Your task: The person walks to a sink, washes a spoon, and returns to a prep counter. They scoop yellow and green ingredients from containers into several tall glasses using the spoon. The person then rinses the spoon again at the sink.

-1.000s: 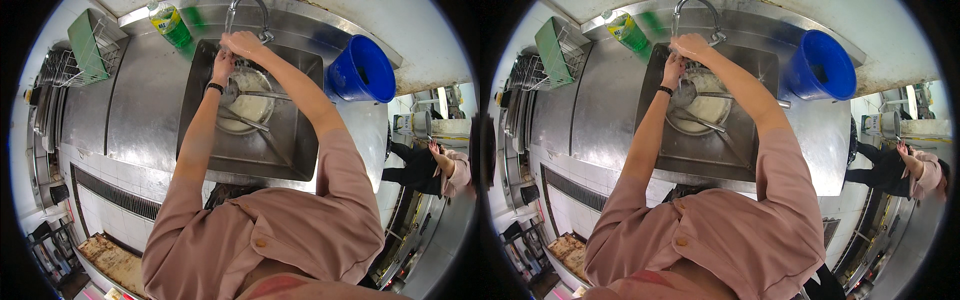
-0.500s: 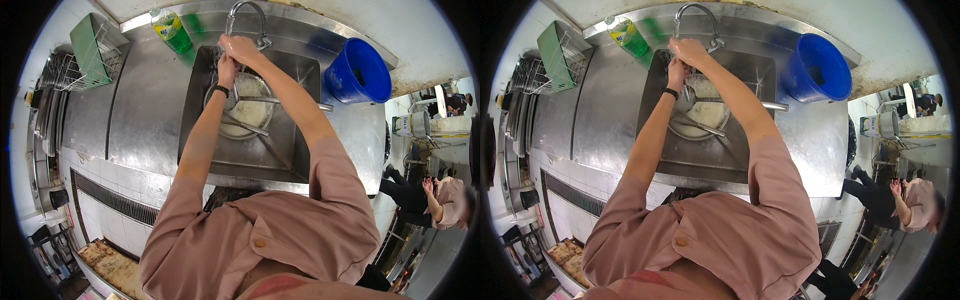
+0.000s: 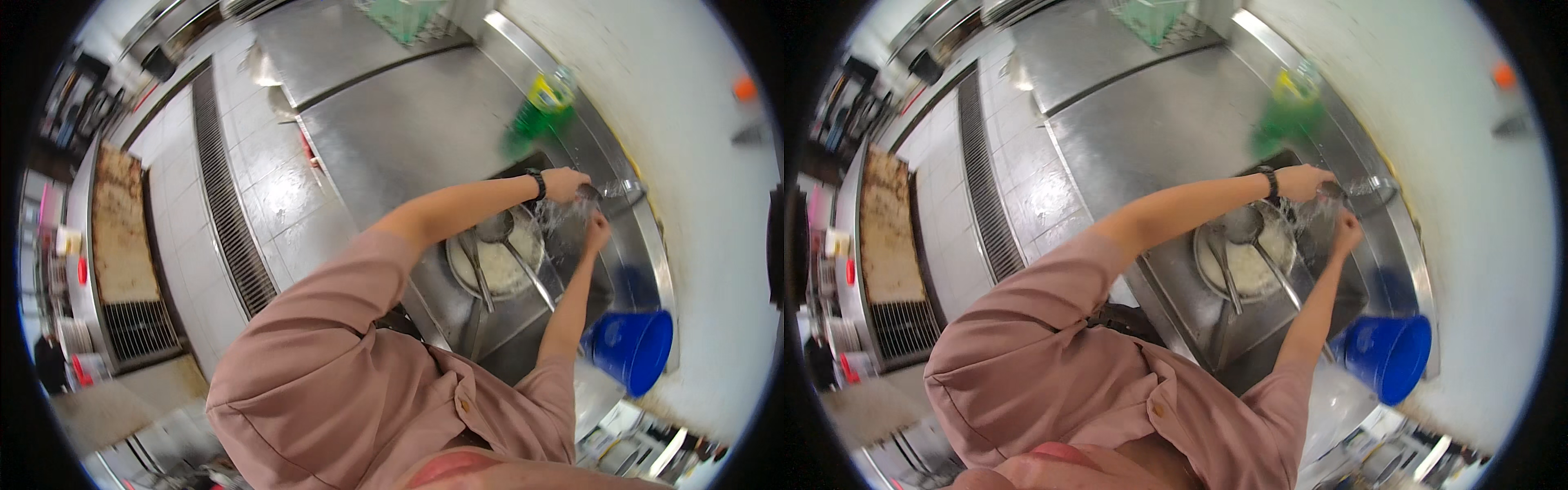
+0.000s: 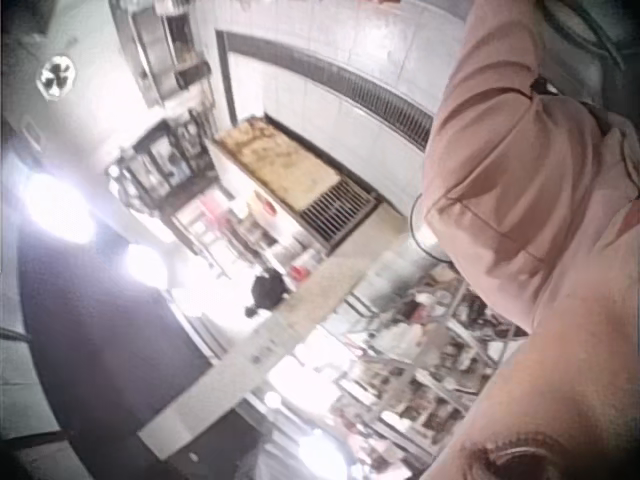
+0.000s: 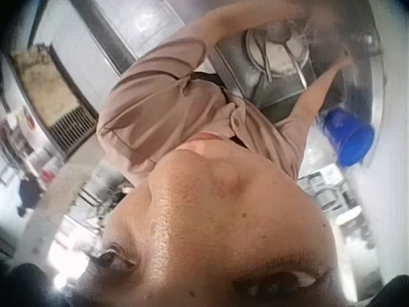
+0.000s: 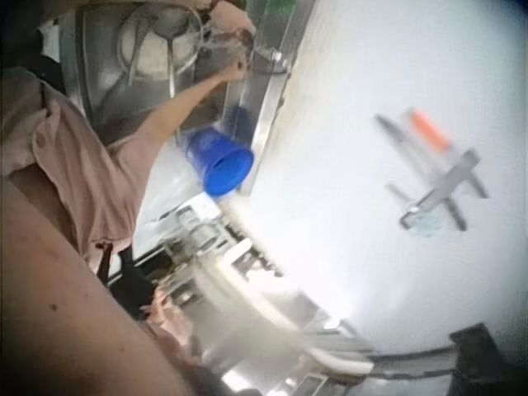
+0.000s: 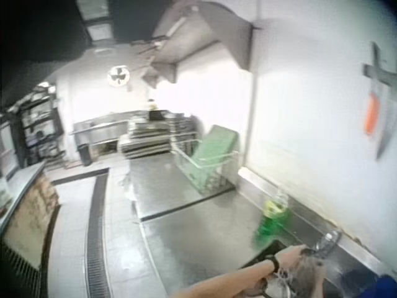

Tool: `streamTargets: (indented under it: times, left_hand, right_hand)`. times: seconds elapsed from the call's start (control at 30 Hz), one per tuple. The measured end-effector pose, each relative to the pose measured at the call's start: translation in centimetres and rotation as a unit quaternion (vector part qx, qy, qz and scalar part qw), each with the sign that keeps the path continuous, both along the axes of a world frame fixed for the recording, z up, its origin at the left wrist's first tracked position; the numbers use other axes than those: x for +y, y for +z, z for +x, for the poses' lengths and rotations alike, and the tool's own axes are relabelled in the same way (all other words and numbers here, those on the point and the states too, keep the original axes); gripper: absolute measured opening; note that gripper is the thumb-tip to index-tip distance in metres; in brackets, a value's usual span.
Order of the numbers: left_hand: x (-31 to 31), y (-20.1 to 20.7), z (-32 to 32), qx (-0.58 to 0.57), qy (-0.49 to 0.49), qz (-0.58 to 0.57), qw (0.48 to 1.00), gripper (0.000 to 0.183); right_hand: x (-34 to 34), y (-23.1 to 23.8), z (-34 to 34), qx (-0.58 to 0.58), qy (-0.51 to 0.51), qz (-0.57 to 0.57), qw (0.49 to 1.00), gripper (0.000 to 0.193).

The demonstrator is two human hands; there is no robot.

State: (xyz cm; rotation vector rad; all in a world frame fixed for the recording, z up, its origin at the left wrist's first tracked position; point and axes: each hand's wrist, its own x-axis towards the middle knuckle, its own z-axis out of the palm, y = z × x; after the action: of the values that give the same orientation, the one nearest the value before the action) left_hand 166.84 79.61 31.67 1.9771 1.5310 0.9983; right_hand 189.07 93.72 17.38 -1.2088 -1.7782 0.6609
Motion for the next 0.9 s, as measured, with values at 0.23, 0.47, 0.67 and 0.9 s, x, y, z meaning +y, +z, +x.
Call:
streamTargets:
  times: [0.23,0.47,0.67,0.9]
  left_hand:
    - [-31.5,-3.1,-28.5,-0.084,0.092,0.019,0.992,0.044]
    - [-85.5,-25.6,-42.2,0.043,0.604,-0.584,0.54,0.041]
    - [-87.3,-29.5,-51.8,-0.109,0.696,-0.371,0.604,0.041]
    - [-61.7,-17.7,-67.5,-0.666,0.4,0.121,0.618,0.044]
  right_hand:
    - [5.7,2.9,3.2,0.465,-0.006,-0.269,0.843,0.021]
    - [-10.9,2.9,-10.2,0.125,-0.478,0.063,0.867,0.022]
    - [-35.4,6.8,-43.2,-0.002,0.014,0.288,0.958,0.026]
    - [-64.9,-1.2,-77.2,-0.126,0.601,-0.157,0.773,0.033]
